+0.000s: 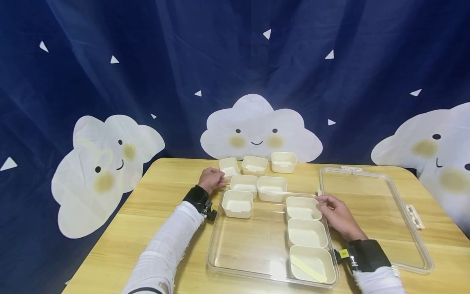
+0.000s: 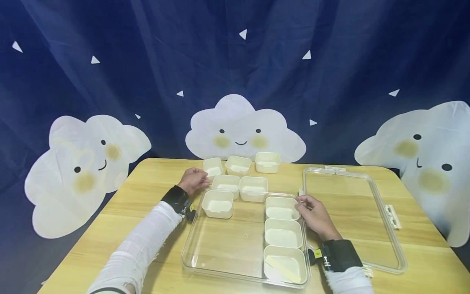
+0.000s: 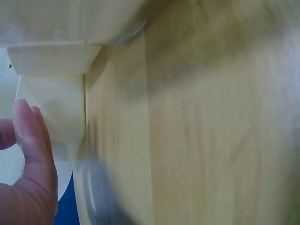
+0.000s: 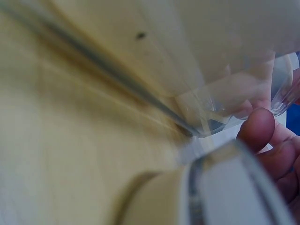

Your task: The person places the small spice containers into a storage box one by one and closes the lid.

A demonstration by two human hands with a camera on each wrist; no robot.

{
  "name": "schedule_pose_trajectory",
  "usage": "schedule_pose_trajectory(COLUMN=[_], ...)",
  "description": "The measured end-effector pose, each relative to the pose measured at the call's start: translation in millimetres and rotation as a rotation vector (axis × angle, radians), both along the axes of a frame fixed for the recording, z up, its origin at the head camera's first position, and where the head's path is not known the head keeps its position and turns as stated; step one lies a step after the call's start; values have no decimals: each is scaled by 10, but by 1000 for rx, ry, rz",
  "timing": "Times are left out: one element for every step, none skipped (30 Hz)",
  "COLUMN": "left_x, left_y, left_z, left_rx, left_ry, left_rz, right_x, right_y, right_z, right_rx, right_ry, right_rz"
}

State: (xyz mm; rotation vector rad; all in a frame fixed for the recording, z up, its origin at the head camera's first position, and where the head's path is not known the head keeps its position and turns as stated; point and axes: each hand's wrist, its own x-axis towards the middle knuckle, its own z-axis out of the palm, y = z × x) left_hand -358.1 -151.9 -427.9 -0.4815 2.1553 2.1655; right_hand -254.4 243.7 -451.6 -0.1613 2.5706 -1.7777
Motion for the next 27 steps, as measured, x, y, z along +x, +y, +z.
schedule_pose_trajectory(left_x=[0,-2,-6,-6,-6,-8,-12,-17,-18,-18,-18,-13,-4,7,18,31,44,57,68,78,87,97,104,109,115,121,125], left_y=[-10,-25,-42,-60,-82,-104,-128,-154,-178,-199,-216,-228,-235,-236,-232,-222,-207,-189,-167,-144,-121,-101,-85,-76,-69,-68,-71], left_z=[-3,-10,-15,-15,-15,-17,-21,-29,-35,-41,-46,-48,-46,-43,-39,-38,-35,-35,-32,-33,-35,-39,-42,-48,-51,-54,-55], left_rx=[-3,-8,-19,-33,-50,-77,-106,-133,-157,-171,-180,-185,-180,-173,-159,-145,-132,-115,-97,-78,-56,-31,-4,20,36,52,61], left_ry=[3,6,7,9,9,8,6,5,4,4,0,-2,-5,-7,-9,-12,-17,-18,-19,-16,-13,-3,7,17,24,29,31], left_rz=[13,27,41,60,81,108,137,166,196,224,251,275,294,308,319,325,332,331,328,321,311,301,293,281,275,273,273], right_x=[1,0,-3,-3,-4,-6,-6,-7,-8,-7,-6,-6,-5,-5,-4,-4,-4,-4,-5,-8,-10,-13,-16,-18,-21,-23,-25], right_y=[0,1,1,0,0,-1,-3,-4,-5,-5,-5,-4,-3,-1,1,2,4,6,10,13,15,18,19,20,20,19,16], right_z=[5,5,5,6,7,9,11,11,11,11,10,9,7,5,5,5,4,4,4,4,4,3,2,-2,-8,-13,-19], right_rx=[-1,0,0,-1,2,1,0,0,0,0,3,3,6,9,9,10,13,14,14,14,14,15,16,15,13,12,11], right_ry=[-2,-2,-2,-2,-1,-2,-2,-1,-1,-2,-3,-5,-5,-7,-10,-12,-14,-16,-17,-17,-16,-13,-11,-7,-6,-5,-5], right_rz=[1,1,1,1,0,0,0,0,0,0,0,0,0,-1,0,0,-1,-1,-1,-3,-5,-8,-10,-10,-10,-8,-5])
